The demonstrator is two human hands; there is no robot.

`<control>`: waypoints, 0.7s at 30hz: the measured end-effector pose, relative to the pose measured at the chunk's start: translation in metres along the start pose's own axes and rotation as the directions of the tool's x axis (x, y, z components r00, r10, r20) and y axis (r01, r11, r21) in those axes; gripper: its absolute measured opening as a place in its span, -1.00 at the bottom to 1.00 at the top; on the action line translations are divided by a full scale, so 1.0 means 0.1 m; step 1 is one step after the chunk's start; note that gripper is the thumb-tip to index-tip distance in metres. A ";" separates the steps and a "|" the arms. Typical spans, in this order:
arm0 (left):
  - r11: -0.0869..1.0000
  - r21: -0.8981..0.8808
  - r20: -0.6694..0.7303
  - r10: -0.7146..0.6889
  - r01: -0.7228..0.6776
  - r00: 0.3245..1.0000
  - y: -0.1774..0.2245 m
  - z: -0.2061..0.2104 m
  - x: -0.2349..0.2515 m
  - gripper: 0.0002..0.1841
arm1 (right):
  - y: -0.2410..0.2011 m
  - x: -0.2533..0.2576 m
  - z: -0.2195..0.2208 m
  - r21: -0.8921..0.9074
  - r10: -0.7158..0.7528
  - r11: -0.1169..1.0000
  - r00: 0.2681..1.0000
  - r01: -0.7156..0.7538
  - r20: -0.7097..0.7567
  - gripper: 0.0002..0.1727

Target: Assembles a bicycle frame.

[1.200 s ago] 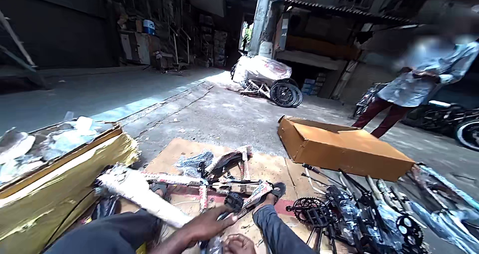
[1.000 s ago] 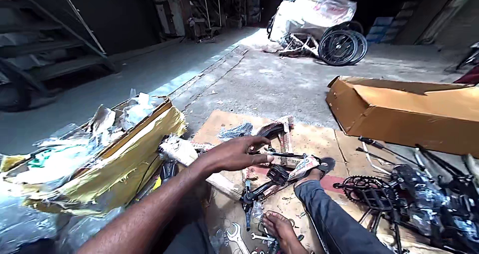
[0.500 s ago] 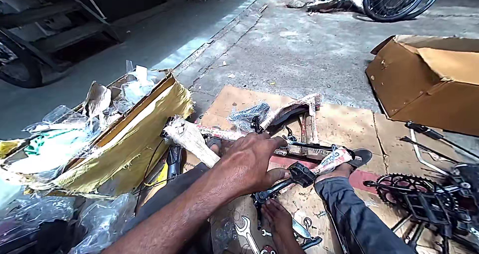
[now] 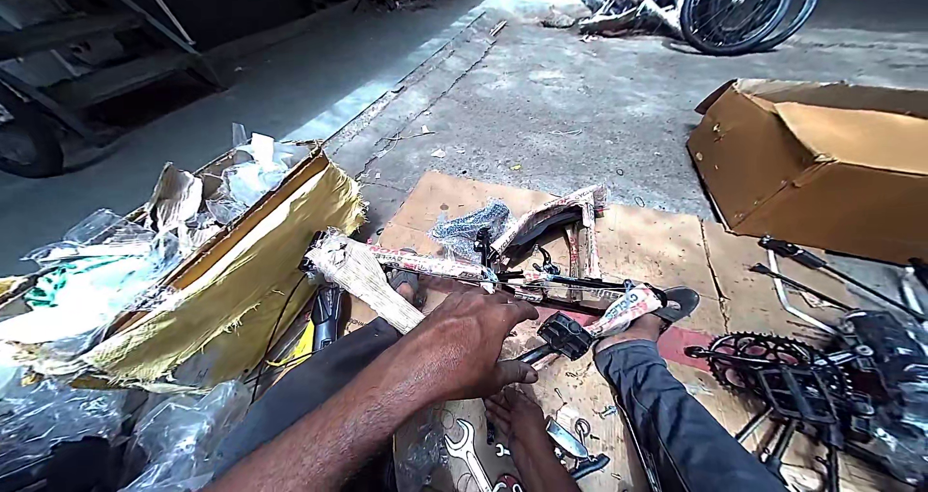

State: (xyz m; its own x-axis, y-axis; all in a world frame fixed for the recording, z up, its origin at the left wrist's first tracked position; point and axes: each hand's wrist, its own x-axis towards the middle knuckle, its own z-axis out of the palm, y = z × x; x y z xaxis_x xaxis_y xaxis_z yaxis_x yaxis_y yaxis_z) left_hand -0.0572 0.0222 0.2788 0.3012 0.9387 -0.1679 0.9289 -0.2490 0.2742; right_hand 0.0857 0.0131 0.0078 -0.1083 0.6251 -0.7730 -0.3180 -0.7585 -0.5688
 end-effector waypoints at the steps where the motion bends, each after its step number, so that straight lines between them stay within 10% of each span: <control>1: 1.000 0.002 0.003 0.002 -0.002 1.000 0.00 0.00 0.00 -0.32 | -0.01 0.00 0.00 -0.026 0.014 1.000 1.000 -0.013 0.009 -0.57; 8: 1.000 0.009 0.021 -0.006 0.006 1.000 -0.02 -0.02 0.05 -0.32 | -0.11 -0.03 0.00 -0.125 0.128 0.987 0.967 -0.102 0.220 -0.17; 21: 0.999 0.031 0.092 -0.034 0.031 0.995 -0.05 -0.04 0.06 -0.32 | -0.13 0.00 -0.01 -0.182 0.101 0.980 0.988 -0.078 0.119 -0.43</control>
State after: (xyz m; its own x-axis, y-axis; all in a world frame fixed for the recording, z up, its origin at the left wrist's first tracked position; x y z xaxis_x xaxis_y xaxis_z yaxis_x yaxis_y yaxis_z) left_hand -0.0607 0.0301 0.2800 0.2881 0.9206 -0.2635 0.9440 -0.2267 0.2398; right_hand 0.0906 0.0230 0.0151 -0.2510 0.5631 -0.7873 -0.1318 -0.8257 -0.5485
